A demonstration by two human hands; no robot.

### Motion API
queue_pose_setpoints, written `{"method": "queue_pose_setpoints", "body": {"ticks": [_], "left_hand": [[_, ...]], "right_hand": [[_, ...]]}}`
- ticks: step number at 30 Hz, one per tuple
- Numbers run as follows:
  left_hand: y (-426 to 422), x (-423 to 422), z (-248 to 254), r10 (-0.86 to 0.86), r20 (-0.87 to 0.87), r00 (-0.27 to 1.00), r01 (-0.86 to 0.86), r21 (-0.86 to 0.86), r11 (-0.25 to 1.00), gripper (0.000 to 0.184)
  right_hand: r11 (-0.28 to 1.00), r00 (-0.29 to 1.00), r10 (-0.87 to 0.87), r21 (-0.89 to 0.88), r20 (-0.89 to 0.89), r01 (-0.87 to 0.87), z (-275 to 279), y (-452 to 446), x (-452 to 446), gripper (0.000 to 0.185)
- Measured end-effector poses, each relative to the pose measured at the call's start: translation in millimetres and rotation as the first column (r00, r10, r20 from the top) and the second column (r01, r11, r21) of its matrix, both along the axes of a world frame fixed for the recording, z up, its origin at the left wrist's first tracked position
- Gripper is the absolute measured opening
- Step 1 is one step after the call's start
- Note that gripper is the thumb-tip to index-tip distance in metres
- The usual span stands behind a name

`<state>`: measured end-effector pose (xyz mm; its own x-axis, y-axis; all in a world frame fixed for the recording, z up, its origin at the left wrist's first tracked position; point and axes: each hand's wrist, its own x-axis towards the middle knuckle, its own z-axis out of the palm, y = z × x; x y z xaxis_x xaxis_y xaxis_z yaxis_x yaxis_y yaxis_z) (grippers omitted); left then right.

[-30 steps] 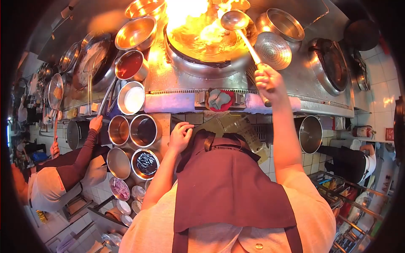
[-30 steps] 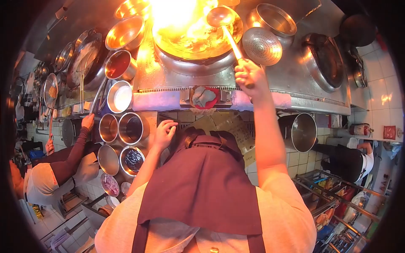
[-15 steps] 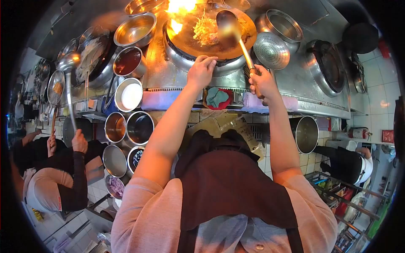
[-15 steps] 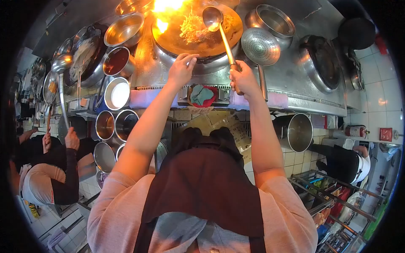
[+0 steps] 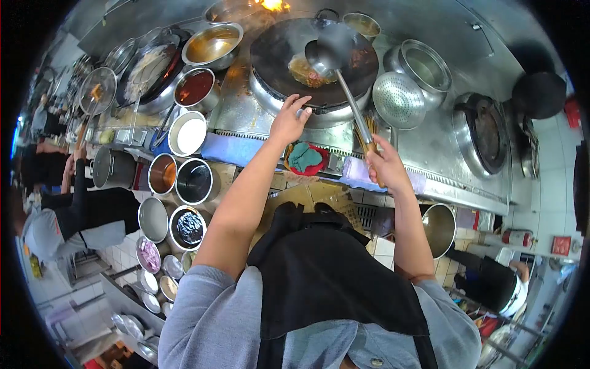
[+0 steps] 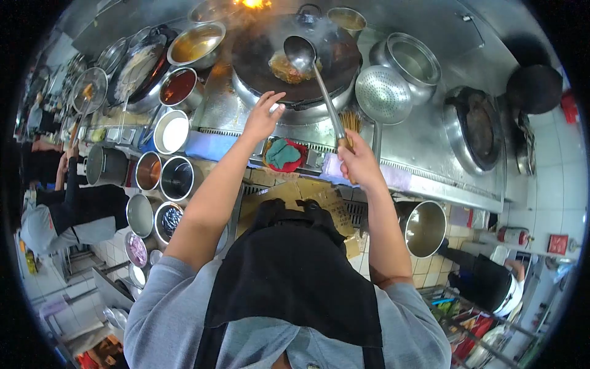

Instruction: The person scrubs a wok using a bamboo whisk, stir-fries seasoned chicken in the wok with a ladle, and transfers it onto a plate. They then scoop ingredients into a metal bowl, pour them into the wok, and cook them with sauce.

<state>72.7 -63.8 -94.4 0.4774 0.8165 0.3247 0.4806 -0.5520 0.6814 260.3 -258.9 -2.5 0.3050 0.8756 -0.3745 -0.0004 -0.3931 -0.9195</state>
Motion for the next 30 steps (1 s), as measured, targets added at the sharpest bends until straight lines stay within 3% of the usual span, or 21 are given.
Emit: {"method": "queue_pose_setpoints", "body": {"ticks": [2, 3, 4, 6, 7, 8, 10, 12, 13, 14, 16, 17, 19, 20, 22, 24, 25, 27, 28, 29, 30], "left_hand": [[-14, 1, 17, 0.022, -0.037, 0.999, -0.032, -0.315, 0.949, 0.045], [-11, 3, 10, 0.055, -0.138, 0.989, -0.059, -0.024, 0.998, 0.05], [-12, 4, 1, 0.058, -0.139, 0.989, -0.062, -0.031, 0.998, 0.05], [-26, 6, 26, 0.068, -0.024, 0.997, -0.073, -0.33, 0.941, 0.049], [-35, 5, 28, 0.089, 0.036, 0.995, -0.073, -0.322, 0.944, 0.047], [-45, 2, 25, 0.103, 0.032, 0.994, -0.088, -0.313, 0.946, 0.047], [-72, -10, 1, 0.157, 0.153, 0.976, -0.149, -0.063, 0.987, 0.04], [-108, -37, -29, 0.101, 0.132, 0.986, -0.103, 0.004, 0.995, 0.033], [-130, -49, -44, 0.169, 0.17, 0.971, -0.137, -0.184, 0.973, 0.027], [-155, -62, -59, 0.245, 0.196, 0.95, -0.16, -0.369, 0.915, 0.022], [-203, -95, -92, 0.369, 0.038, 0.929, -0.31, -0.468, 0.828, 0.024], [-227, -114, -113, 0.409, -0.15, 0.9, -0.428, -0.48, 0.766, 0.03], [-276, -152, -141, 0.432, -0.386, 0.815, -0.572, -0.654, 0.495, 0.041], [-304, -181, -183, 0.396, -0.492, 0.775, -0.631, -0.635, 0.446, 0.043], [-346, -214, -202, 0.212, -0.68, 0.702, -0.698, -0.598, 0.394, 0.043], [-374, -237, -217, 0.297, -0.652, 0.698, -0.689, -0.725, 0.028, 0.042], [-377, -232, -215, 0.322, -0.644, 0.694, -0.684, -0.729, 0.017, 0.042], [-370, -201, -136, 0.505, -0.613, 0.608, -0.642, -0.754, -0.143, 0.04], [-370, -210, -153, 0.605, -0.515, 0.608, -0.602, -0.795, -0.071, 0.038], [-377, -222, -170, 0.688, -0.411, 0.598, -0.569, -0.822, 0.002, 0.036], [-376, -219, -159, 0.729, -0.319, 0.605, -0.566, -0.817, 0.113, 0.035]], "right_hand": [[0.998, 0.94, -0.059, -0.03, -0.335, 0.052, -10, -2, 16, 0.049], [0.999, 0.947, -0.014, -0.041, -0.32, 0.001, -20, 10, 27, 0.049], [0.999, 0.947, -0.012, -0.048, -0.32, -0.003, -30, 24, 36, 0.049], [0.999, 0.928, 0.009, 0.037, -0.372, 0.005, -40, 50, 48, 0.047], [0.999, 0.926, 0.022, 0.04, -0.377, -0.007, -40, 51, 54, 0.047], [0.998, 0.953, -0.001, 0.056, -0.304, 0.019, -36, 54, 57, 0.047], [0.996, 0.971, -0.016, 0.082, -0.239, 0.037, -35, 57, 57, 0.046], [0.998, 0.996, -0.06, 0.028, 0.065, 0.058, -43, 53, 49, 0.047], [0.999, 0.999, -0.033, 0.028, -0.006, 0.033, -48, 55, 51, 0.049], [0.999, 1.0, -0.028, 0.022, -0.008, 0.028, -51, 55, 59, 0.049], [0.993, 0.958, 0.112, 0.074, -0.265, -0.096, -53, 58, 74, 0.053], [0.988, 0.984, 0.155, 0.039, -0.089, -0.152, -40, 49, 72, 0.053], [0.988, 0.976, 0.156, 0.022, -0.151, -0.155, -22, 30, 66, 0.053], [0.989, 0.967, 0.141, -0.006, -0.211, -0.145, -18, 25, 67, 0.053], [0.985, 0.934, 0.168, 0.006, -0.314, -0.175, -33, 36, 86, 0.053], [0.979, 0.962, 0.202, 0.071, -0.185, -0.192, -38, 51, 92, 0.054], [0.969, 0.957, 0.24, 0.01, 0.162, -0.245, -32, 54, 94, 0.054], [0.98, 0.979, 0.192, 0.041, 0.068, -0.195, -12, 51, 96, 0.054], [0.992, 0.993, 0.117, 0.062, -0.034, -0.114, -6, 52, 99, 0.054], [0.995, 0.941, 0.075, 0.086, -0.331, -0.049, -4, 52, 103, 0.051], [0.993, 0.937, 0.102, 0.083, -0.333, -0.079, -13, 58, 109, 0.051]]}}
